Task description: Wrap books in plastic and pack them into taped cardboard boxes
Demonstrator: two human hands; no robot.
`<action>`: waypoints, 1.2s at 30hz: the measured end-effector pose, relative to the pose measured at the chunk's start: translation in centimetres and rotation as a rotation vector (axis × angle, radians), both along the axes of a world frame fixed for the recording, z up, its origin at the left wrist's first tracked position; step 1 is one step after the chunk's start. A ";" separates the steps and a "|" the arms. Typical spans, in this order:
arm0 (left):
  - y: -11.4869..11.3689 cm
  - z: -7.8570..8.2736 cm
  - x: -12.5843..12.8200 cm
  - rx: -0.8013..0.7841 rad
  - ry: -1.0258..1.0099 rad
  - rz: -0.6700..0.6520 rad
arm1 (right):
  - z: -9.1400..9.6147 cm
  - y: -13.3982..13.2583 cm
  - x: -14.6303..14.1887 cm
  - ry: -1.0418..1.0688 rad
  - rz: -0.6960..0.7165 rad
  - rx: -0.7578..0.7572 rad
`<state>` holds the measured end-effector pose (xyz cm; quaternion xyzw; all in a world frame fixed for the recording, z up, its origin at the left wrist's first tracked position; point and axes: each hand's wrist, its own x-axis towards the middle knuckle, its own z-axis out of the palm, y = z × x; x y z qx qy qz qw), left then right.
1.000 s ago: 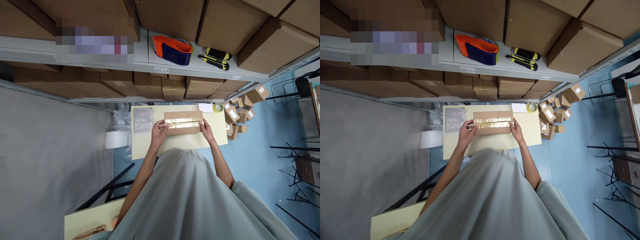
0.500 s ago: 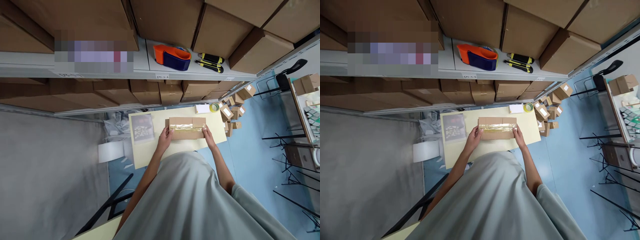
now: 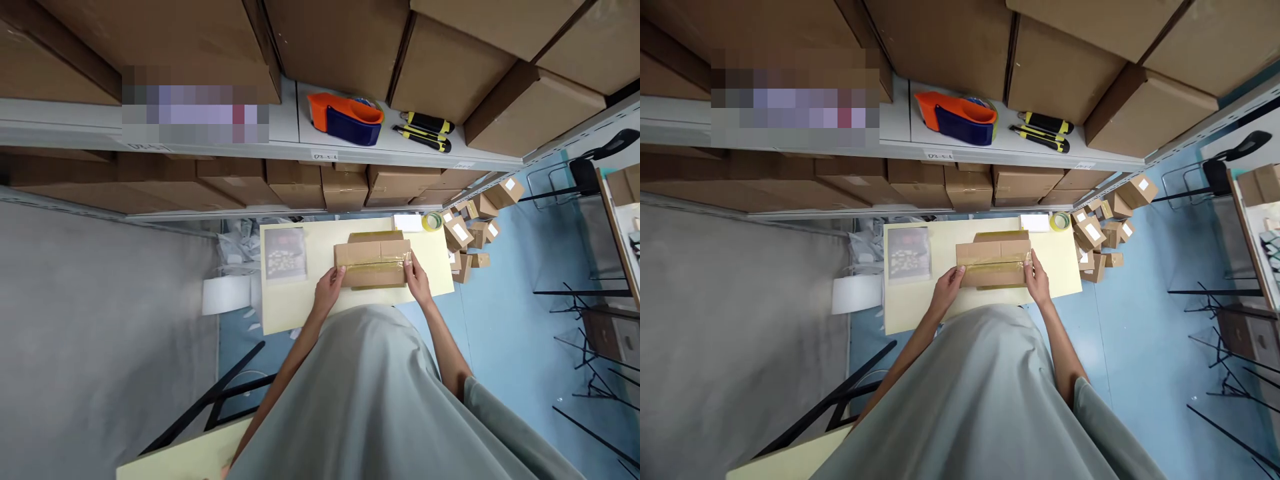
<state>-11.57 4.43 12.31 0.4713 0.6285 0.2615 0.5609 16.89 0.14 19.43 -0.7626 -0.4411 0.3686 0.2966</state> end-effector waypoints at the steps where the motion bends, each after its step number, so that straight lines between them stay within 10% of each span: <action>1: -0.3 0.1 0.3 -0.013 0.017 -0.001 | -0.1 -0.1 0.6 0.005 0.003 -0.012; 9: -1.4 1.0 1.3 -0.089 0.172 -0.003 | -0.8 0.0 2.9 0.072 0.024 -0.126; 25: -0.2 -0.2 -2.3 -0.106 0.335 0.022 | -4.5 -0.2 -1.7 0.099 0.115 -0.095; 36: 0.5 0.1 1.4 -0.109 0.239 -0.078 | -7.2 -0.4 4.5 0.291 0.029 -0.072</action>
